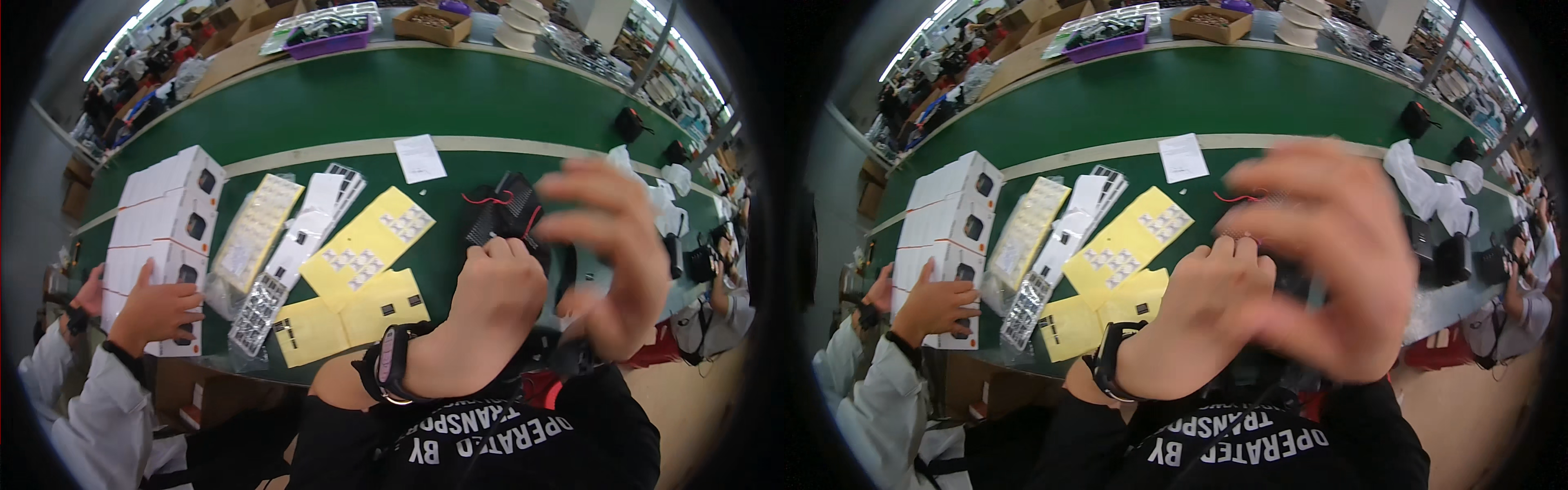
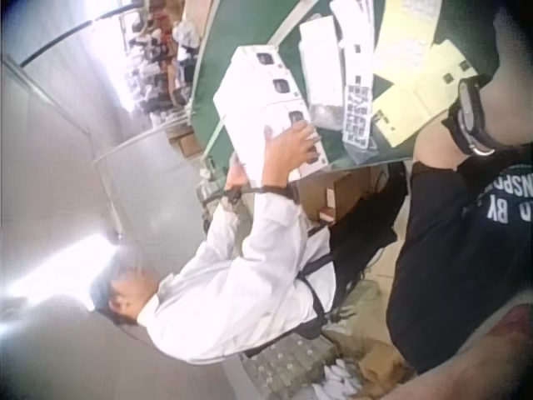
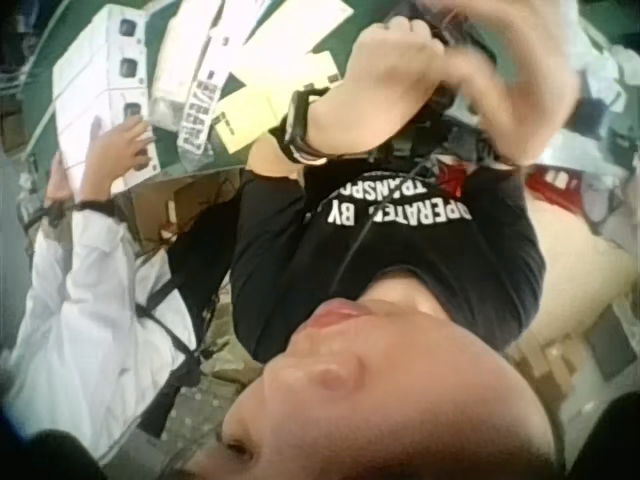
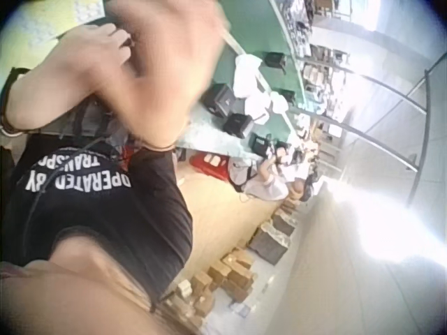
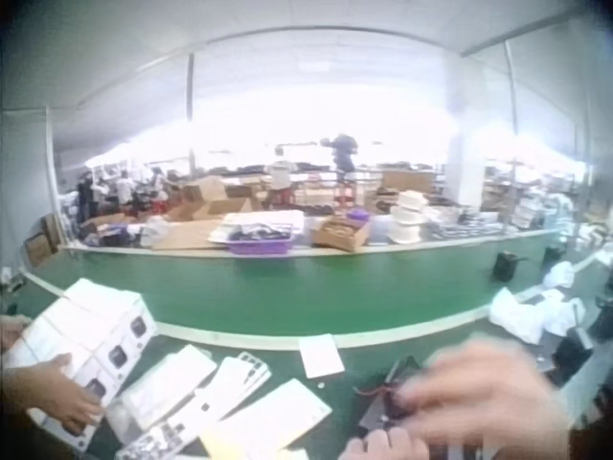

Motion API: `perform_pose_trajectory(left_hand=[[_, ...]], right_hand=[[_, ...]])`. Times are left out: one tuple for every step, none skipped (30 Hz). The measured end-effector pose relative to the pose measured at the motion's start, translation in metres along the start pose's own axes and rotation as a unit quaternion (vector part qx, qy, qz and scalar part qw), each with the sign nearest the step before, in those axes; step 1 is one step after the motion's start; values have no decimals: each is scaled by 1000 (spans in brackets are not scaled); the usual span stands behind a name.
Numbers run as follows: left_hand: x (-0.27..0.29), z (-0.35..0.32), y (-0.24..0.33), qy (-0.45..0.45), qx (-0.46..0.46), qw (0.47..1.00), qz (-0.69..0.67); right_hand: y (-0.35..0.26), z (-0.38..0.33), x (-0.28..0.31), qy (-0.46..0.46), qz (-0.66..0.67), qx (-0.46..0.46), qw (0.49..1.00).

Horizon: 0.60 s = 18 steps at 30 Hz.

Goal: Assembling and inspecting black portable voice amplifier devices on a factory production line.

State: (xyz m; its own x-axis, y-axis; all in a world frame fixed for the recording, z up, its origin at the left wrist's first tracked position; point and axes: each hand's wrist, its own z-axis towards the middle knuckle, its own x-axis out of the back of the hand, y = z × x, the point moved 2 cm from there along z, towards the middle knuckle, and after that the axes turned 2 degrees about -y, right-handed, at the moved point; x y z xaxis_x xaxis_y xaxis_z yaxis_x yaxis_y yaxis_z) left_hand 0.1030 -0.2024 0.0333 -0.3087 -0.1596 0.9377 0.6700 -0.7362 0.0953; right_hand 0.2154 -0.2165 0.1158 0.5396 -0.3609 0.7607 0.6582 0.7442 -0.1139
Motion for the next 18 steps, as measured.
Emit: perform_pose_trajectory(left_hand=[[-28, -8, 9, 43, -40, 998, -22], [-58, -19, 12, 87, -67, 993, -44], [-46, -10, 11, -17, -15, 1000, 19], [-31, 3, 13, -123, 23, 989, 84], [-49, 4, 17, -78, 45, 994, 64], [-47, 9, 15, -36, 66, 996, 43], [-49, 10, 15, -37, 62, 997, 39], [-53, 8, 16, -42, 38, 996, 68], [-54, 8, 20, -45, 10, 993, 107], [-54, 6, 19, -42, 11, 993, 107], [-54, 5, 19, -31, -10, 994, 100], [-54, 4, 20, -20, -31, 995, 93], [-55, 2, 19, -20, -26, 995, 93], [-56, 0, 19, -8, -22, 996, 90], [-57, -1, 19, 3, -18, 996, 86], [-51, 0, 19, 3, -18, 996, 84], [-42, 2, 20, -28, -14, 995, 90], [-38, 2, 20, -59, -9, 994, 95]], right_hand=[[-8, -1, -5, -55, 77, 45, 995], [-23, -3, -32, -94, 160, 44, 982], [-40, -3, -50, -156, 184, 45, 969], [-49, -3, -56, -197, 123, 55, 971], [-57, -4, -60, -178, 107, 46, 977], [-58, -4, -63, -158, 93, 36, 982], [-56, -4, -63, -160, 91, 31, 982], [-54, -3, -63, -166, 109, 30, 980], [-54, -7, -58, -161, 124, 33, 979], [-54, -9, -60, -162, 122, 34, 979], [-55, -10, -63, -163, 126, 41, 978], [-55, -11, -64, -165, 131, 47, 977], [-56, -11, -64, -167, 133, 51, 976], [-55, -10, -63, -167, 153, 60, 972], [-54, -9, -62, -167, 173, 70, 968], [-51, -7, -60, -168, 173, 69, 968], [-47, -5, -58, -175, 215, 62, 959], [-45, -4, -56, -182, 256, 54, 948]])
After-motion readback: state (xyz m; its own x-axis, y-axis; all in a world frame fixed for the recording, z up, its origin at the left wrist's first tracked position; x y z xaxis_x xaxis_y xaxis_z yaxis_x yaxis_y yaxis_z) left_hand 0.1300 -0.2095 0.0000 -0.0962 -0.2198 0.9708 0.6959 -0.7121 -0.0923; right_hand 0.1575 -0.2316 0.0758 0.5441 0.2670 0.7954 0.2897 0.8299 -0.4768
